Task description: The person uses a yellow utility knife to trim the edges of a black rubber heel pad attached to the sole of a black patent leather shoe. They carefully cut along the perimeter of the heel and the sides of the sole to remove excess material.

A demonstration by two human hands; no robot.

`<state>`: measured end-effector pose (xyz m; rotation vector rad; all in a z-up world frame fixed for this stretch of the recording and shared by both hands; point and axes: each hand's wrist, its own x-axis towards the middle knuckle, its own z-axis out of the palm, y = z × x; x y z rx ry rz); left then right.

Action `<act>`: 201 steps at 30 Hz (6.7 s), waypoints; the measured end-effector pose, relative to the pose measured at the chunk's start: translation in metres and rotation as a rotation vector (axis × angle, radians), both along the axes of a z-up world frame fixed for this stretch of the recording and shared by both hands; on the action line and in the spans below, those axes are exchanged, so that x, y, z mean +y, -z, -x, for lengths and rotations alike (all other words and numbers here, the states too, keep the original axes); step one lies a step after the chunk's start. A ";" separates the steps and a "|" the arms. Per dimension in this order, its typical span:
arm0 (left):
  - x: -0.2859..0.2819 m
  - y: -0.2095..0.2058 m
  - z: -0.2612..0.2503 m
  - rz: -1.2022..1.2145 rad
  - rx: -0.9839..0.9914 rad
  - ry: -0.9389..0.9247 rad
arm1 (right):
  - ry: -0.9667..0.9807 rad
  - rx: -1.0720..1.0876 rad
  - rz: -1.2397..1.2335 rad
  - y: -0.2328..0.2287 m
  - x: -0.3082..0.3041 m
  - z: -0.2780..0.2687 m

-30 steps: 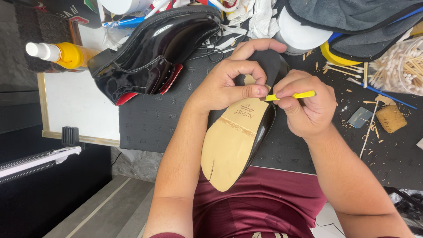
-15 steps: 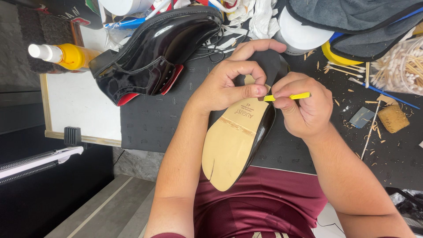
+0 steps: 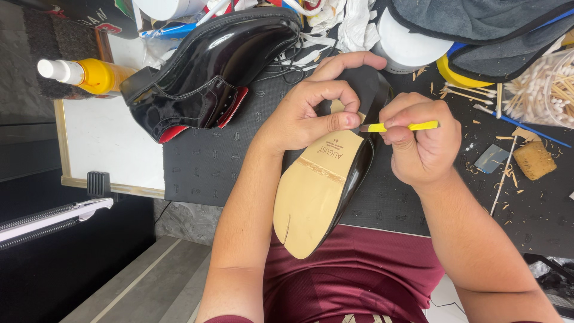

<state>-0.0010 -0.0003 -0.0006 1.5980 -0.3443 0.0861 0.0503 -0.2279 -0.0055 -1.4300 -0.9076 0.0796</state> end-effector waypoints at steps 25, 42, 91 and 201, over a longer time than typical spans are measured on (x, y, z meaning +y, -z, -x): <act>-0.059 -0.093 0.101 -0.596 0.537 -0.490 | -0.201 0.533 -0.353 0.014 0.004 -0.006; -0.008 -0.112 0.052 -0.730 0.314 -0.032 | 0.170 0.424 -0.001 0.012 -0.090 0.054; 0.005 -0.108 0.076 -0.323 0.084 -0.510 | 0.444 -0.395 0.809 -0.030 -0.029 0.011; -0.013 -0.043 0.012 -0.251 0.332 -0.108 | 0.094 -0.616 0.348 -0.063 0.004 -0.019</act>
